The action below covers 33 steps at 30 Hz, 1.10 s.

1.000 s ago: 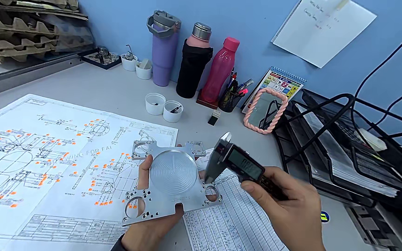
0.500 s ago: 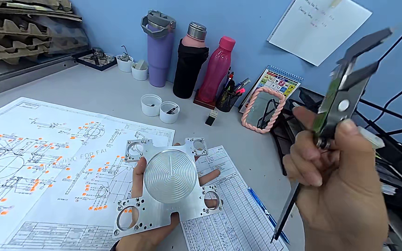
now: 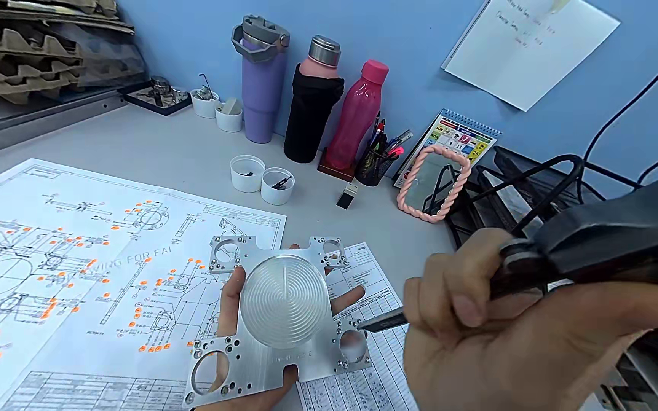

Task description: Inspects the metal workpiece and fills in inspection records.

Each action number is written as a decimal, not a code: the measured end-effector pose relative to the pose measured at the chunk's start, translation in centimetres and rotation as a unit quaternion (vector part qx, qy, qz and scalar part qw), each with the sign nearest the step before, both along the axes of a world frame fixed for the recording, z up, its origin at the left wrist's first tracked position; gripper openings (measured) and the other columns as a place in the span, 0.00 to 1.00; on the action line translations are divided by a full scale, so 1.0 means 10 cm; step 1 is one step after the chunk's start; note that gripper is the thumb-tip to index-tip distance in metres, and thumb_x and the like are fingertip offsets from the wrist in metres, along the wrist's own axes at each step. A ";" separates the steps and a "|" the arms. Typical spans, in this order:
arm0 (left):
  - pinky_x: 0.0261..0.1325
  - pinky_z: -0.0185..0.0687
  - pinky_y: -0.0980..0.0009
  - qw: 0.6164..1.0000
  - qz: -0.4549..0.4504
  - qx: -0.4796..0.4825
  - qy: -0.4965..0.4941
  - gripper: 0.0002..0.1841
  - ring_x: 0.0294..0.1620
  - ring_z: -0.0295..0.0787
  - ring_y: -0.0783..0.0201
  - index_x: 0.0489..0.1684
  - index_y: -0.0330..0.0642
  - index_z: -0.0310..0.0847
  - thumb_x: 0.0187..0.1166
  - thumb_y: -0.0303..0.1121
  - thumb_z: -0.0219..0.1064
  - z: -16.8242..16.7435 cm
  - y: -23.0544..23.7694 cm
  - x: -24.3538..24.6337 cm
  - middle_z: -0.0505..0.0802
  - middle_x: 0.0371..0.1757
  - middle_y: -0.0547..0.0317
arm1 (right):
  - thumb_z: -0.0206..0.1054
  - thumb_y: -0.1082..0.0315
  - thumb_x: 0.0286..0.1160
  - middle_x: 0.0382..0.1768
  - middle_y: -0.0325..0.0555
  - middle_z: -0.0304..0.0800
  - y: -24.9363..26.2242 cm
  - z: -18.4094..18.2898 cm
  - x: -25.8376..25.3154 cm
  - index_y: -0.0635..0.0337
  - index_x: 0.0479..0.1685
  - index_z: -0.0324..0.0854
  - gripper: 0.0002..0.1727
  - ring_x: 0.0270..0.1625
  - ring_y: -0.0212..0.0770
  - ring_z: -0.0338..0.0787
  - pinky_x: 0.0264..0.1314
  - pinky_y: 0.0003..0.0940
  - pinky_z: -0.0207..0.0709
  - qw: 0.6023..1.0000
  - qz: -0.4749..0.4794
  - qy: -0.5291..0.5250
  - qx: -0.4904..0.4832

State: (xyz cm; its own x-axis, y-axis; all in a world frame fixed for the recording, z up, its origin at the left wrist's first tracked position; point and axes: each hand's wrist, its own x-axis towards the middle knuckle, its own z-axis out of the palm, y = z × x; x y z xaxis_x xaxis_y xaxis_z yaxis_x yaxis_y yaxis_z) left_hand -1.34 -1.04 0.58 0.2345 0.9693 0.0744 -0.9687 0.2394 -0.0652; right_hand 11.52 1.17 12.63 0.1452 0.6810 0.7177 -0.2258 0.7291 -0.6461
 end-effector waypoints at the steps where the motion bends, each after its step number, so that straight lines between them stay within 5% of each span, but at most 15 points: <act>1: 0.63 0.88 0.44 1.000 0.013 0.009 -0.002 0.32 0.62 0.92 0.43 0.64 0.41 0.85 0.76 0.60 0.66 0.00 0.00 0.01 0.92 0.59 0.37 | 0.59 0.40 0.82 0.21 0.25 0.74 0.00 -0.03 -0.03 0.39 0.62 0.62 0.21 0.15 0.19 0.71 0.14 0.14 0.69 1.000 0.012 0.009 0.004; 20: 0.65 0.89 0.46 0.999 0.048 0.020 -0.011 0.29 0.62 0.92 0.45 0.63 0.42 0.85 0.83 0.58 0.58 -0.03 -0.02 0.05 0.93 0.58 0.39 | 0.56 0.42 0.85 0.25 0.25 0.78 0.01 -0.29 -0.10 0.41 0.56 0.68 0.17 0.21 0.16 0.73 0.21 0.12 0.69 0.998 0.056 -0.016 0.031; 33: 0.67 0.87 0.50 0.997 0.059 0.048 -0.028 0.26 0.65 0.91 0.48 0.65 0.40 0.84 0.84 0.53 0.60 -0.11 -0.05 0.06 0.92 0.61 0.41 | 0.55 0.44 0.87 0.26 0.20 0.79 0.00 -0.44 -0.05 0.46 0.71 0.78 0.24 0.24 0.10 0.70 0.26 0.06 0.64 0.992 0.120 -0.040 -0.002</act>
